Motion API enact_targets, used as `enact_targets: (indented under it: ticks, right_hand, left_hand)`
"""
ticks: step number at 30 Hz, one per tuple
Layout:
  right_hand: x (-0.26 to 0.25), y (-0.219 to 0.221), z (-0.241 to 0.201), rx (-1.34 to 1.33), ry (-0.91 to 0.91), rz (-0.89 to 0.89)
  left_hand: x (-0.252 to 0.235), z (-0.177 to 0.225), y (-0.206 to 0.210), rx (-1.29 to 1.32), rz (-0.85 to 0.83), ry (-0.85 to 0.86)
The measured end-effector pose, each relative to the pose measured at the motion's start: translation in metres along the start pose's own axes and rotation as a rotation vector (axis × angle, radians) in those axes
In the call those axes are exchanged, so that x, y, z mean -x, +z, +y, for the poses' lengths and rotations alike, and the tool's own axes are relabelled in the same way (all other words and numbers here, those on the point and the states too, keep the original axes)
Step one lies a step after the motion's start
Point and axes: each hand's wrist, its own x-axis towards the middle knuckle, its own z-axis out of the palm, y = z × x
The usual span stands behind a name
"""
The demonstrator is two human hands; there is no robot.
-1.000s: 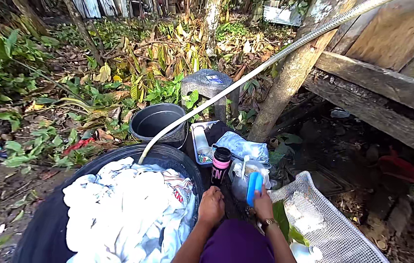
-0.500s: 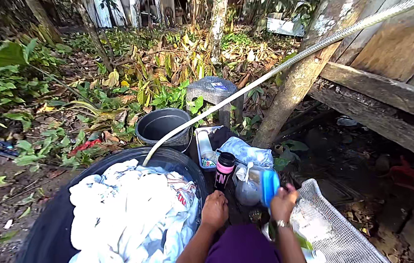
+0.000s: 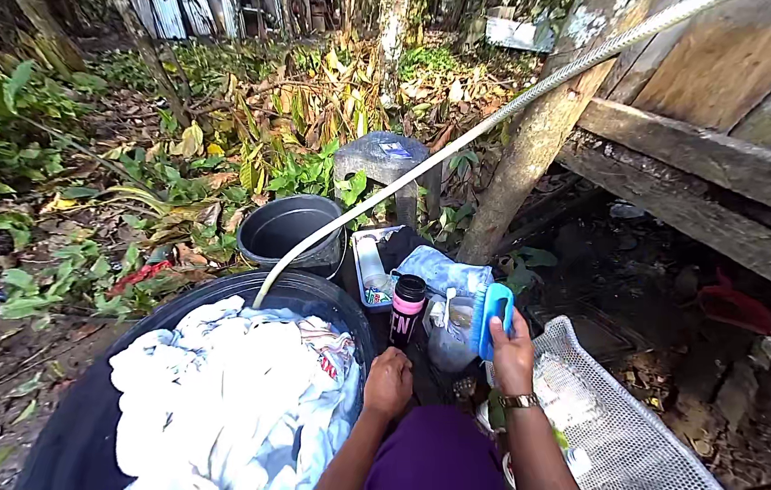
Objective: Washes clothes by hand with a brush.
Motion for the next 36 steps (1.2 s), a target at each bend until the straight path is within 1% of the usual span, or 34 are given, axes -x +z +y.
enact_targets:
  ticks: [1, 2, 4, 5, 6, 8, 10, 13, 14, 16, 18, 20, 22, 24, 28, 33, 35, 36]
  right_hand:
    - [-0.002, 0.002, -0.014, -0.228, 0.080, -0.020]
    - [-0.004, 0.001, -0.021, -0.452, 0.184, -0.116]
    - [-0.005, -0.008, -0.016, -0.797, 0.412, -0.398]
    - [-0.004, -0.009, -0.007, -0.929, 0.499, -0.503]
    - [0.000, -0.008, 0.001, -1.021, 0.575, -0.560]
    - [0.008, -0.006, 0.012, -1.104, 0.680, -0.572]
    - [0.013, -0.006, 0.019, -1.128, 0.737, -0.549]
    - [0.013, -0.007, 0.029, -1.123, 0.750, -0.552]
    - [0.013, -0.007, 0.032, -1.113, 0.742, -0.563]
    - [0.015, -0.006, 0.037, -1.074, 0.736, -0.579]
    - [0.019, -0.003, 0.038, -1.007, 0.733, -0.574]
    - [0.023, 0.001, 0.043, -0.986, 0.744, -0.576]
    - [0.027, 0.005, 0.047, -0.949, 0.752, -0.572]
    - [0.031, 0.007, 0.047, -0.920, 0.761, -0.568]
    - [0.033, 0.009, 0.047, -0.925, 0.786, -0.588]
    - [0.037, 0.009, 0.047, -0.861, 0.775, -0.580]
    - [0.039, 0.008, 0.049, -0.821, 0.776, -0.587]
    - [0.039, 0.007, 0.051, -0.808, 0.778, -0.583]
  left_hand:
    - [-0.001, 0.001, -0.001, -0.001, 0.002, 0.005]
    - [-0.003, 0.001, -0.001, -0.005, 0.000, 0.004]
    - [-0.003, 0.001, -0.001, -0.004, 0.002, -0.001]
    - [-0.002, 0.001, -0.001, 0.000, 0.005, -0.006]
    - [0.000, 0.000, -0.001, 0.005, 0.008, -0.011]
    - [0.001, 0.000, -0.003, 0.008, 0.003, -0.023]
    - [0.001, 0.002, -0.004, -0.005, -0.021, -0.028]
    - [0.000, 0.000, -0.003, 0.038, -0.003, -0.026]
    - [-0.002, -0.002, -0.003, 0.101, 0.022, -0.033]
    - [-0.005, -0.002, -0.006, 0.306, 0.093, -0.076]
    - [-0.011, 0.009, -0.019, 0.522, 0.148, -0.121]
    - [-0.016, 0.021, -0.030, 0.576, 0.232, -0.063]
    - [-0.022, 0.031, -0.037, 0.505, 0.341, 0.041]
    - [-0.026, 0.039, -0.042, 0.388, 0.386, 0.102]
    - [-0.029, 0.044, -0.042, 0.183, 0.380, 0.185]
    - [-0.029, 0.044, -0.033, 0.076, 0.429, 0.218]
    - [-0.028, 0.043, -0.032, -0.003, 0.390, 0.224]
    - [-0.027, 0.044, -0.032, -0.010, 0.343, 0.199]
